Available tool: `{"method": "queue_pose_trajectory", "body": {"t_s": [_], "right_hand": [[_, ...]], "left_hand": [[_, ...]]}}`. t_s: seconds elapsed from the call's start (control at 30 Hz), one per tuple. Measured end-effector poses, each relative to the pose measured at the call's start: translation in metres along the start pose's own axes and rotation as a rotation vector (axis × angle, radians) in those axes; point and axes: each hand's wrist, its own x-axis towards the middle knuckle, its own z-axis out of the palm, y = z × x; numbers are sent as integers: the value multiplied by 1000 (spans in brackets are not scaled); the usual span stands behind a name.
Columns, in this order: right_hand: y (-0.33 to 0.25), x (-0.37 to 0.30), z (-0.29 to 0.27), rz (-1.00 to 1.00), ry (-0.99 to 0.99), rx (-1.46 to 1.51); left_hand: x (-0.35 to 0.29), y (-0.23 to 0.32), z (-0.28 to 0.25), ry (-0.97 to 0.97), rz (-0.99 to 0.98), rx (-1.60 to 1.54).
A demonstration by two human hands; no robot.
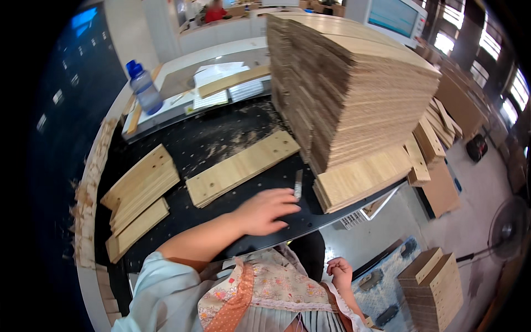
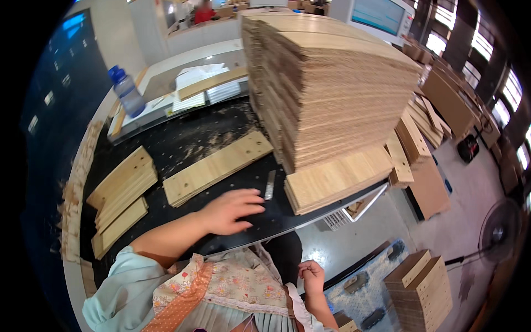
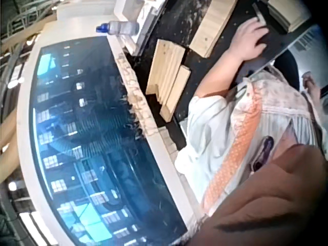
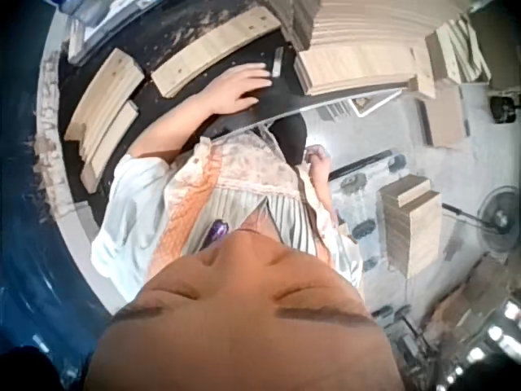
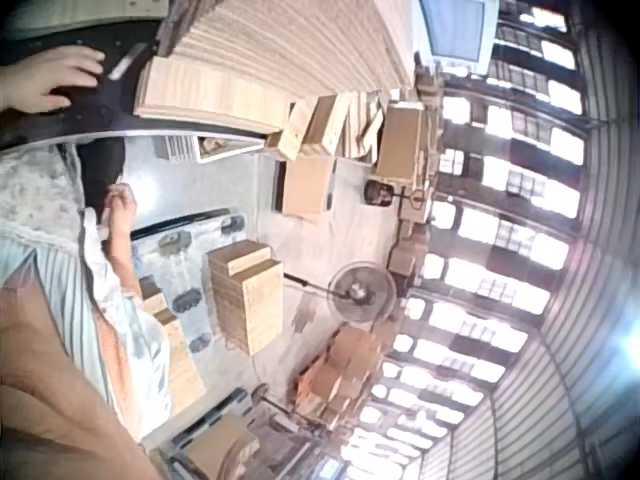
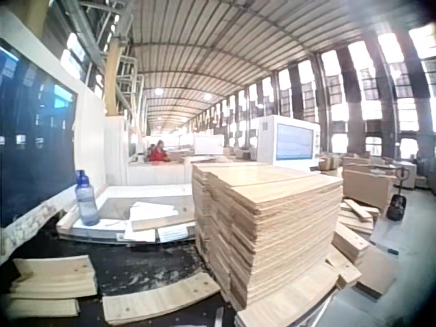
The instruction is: The person uses a sanding block to smooth the edges of small, pre-drilled wooden pieces. They handle the pieces one by one, sanding the edges and corners, then stacking the finished pieces on the table.
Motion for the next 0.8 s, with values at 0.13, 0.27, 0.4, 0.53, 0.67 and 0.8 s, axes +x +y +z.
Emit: {"method": "queue_pose_trajectory", "body": {"t_s": [0.13,0.27,0.4,0.53,0.67,0.8], "right_hand": [[-52,22,41,-110,-231,-64],[-81,35,113,-211,-368,-233],[-90,30,183,-228,-524,-504],[-71,28,204,-161,-587,-543],[-58,29,220,-80,-563,-499],[-79,39,270,-354,-697,-780]], "left_hand": [[-127,-11,-53,228,-571,167],[-204,-7,-104,293,-916,317],[-299,-27,-161,215,-1230,481],[-344,-30,-179,73,-1340,548],[-327,-46,-165,55,-1175,626],[-303,-76,-161,136,-1029,713]]}}
